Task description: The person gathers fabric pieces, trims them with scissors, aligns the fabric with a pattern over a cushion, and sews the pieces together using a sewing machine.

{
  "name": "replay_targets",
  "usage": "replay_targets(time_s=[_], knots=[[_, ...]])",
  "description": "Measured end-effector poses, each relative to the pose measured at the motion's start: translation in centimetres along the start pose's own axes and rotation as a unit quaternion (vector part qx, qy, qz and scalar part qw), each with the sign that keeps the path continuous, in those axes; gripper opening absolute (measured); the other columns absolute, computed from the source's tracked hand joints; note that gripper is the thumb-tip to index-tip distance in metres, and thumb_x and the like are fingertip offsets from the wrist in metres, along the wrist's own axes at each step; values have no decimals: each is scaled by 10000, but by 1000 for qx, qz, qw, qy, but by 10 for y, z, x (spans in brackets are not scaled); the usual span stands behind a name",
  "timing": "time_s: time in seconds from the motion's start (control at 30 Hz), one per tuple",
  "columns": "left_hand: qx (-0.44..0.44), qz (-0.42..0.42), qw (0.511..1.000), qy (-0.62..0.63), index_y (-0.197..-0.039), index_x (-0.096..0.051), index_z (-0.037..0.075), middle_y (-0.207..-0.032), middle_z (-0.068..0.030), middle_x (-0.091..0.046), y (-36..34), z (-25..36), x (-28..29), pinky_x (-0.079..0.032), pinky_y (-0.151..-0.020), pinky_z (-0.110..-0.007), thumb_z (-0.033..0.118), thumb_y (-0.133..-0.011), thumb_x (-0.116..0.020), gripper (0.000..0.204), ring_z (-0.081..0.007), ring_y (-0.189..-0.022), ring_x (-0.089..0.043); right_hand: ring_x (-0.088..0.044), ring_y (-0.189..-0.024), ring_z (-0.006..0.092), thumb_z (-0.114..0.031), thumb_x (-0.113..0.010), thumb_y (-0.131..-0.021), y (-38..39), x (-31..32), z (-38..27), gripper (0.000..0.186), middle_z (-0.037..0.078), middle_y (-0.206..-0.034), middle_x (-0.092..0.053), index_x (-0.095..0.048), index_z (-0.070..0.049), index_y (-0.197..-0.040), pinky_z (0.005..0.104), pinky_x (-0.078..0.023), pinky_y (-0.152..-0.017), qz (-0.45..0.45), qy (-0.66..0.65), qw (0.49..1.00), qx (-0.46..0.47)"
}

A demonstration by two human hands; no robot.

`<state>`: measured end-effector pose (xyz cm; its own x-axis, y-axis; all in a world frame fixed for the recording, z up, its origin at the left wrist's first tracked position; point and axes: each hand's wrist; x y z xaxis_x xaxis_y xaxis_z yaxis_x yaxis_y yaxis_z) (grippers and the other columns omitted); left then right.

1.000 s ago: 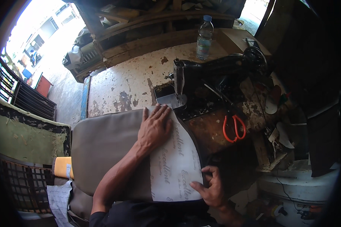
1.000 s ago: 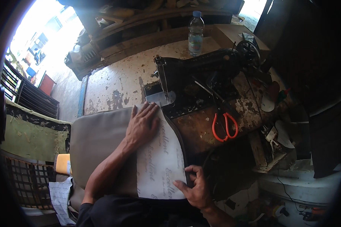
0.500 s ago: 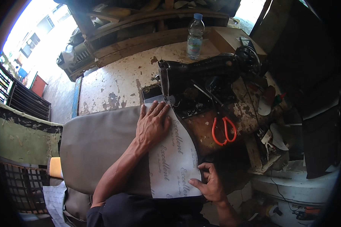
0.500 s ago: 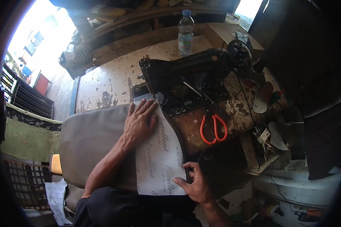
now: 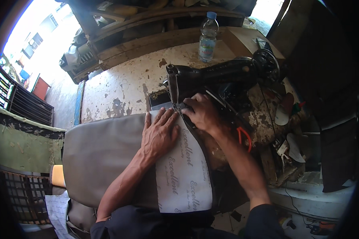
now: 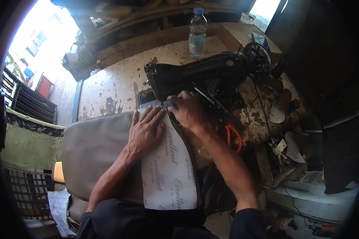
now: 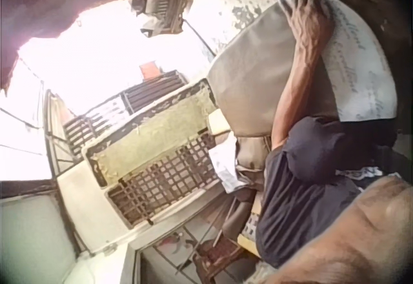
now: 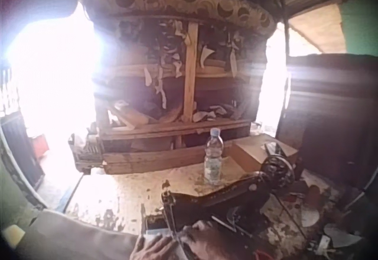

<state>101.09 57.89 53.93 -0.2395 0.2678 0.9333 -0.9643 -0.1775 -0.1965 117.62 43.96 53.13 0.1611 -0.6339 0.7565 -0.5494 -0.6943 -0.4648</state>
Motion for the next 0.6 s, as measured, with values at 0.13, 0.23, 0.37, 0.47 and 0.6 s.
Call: replay_targets(time_s=[0.13,0.23,0.37,0.47,0.6], knots=[[4,2,1000,-6,-1440,-561,131,-1527,-110,-510,3,-3,-2,-215,-1210,-627,308,-988,-535,486,-306,-1479,-394,-674,-1076,263,-245,-693,-891,-39,-17,23,170,117,-979,-744,-784,-117,-957,425,-526,-900,-183,115,976,29],[1,-3,1000,2,-1451,-550,138,-1535,-104,-502,0,0,0,-194,-1217,-623,310,-990,-534,492,-299,-1484,-387,-676,-1116,273,-310,-708,-848,-54,-40,54,264,139,-1088,-744,-780,-121,-1018,458,-507,-975,-97,208,973,39],[14,-9,1000,-2,-1461,-545,149,-1543,-98,-496,2,-3,3,-193,-1222,-612,296,-993,-532,491,-292,-1487,-382,-608,-1226,362,-283,-678,-876,-61,-45,58,413,176,-1280,-659,-677,-120,-1256,501,-446,-1078,5,55,998,16],[14,-14,1000,-10,-1467,-544,157,-1549,-95,-490,-1,1,5,-199,-1224,-602,281,-991,-533,492,-293,-1489,-378,-612,-1195,364,-191,-662,-880,-59,-51,69,389,163,-1253,-652,-650,-118,-1262,488,-467,-1034,57,42,992,101],[-1,-15,1000,-6,-1475,-537,165,-1554,-96,-483,-7,10,2,-185,-1228,-601,273,-989,-533,498,-304,-1488,-377,-473,-1349,386,-141,-654,-880,-63,-53,91,537,186,-1421,-524,-539,-138,-1404,515,-374,-1136,-81,88,984,133]])
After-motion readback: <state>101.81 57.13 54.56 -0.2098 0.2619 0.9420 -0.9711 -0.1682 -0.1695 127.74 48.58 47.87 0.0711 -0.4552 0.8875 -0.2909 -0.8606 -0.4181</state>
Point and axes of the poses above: each hand's wrist, its own y-axis away from the middle knuckle, its own x-axis out of the back of the hand, z = x × y
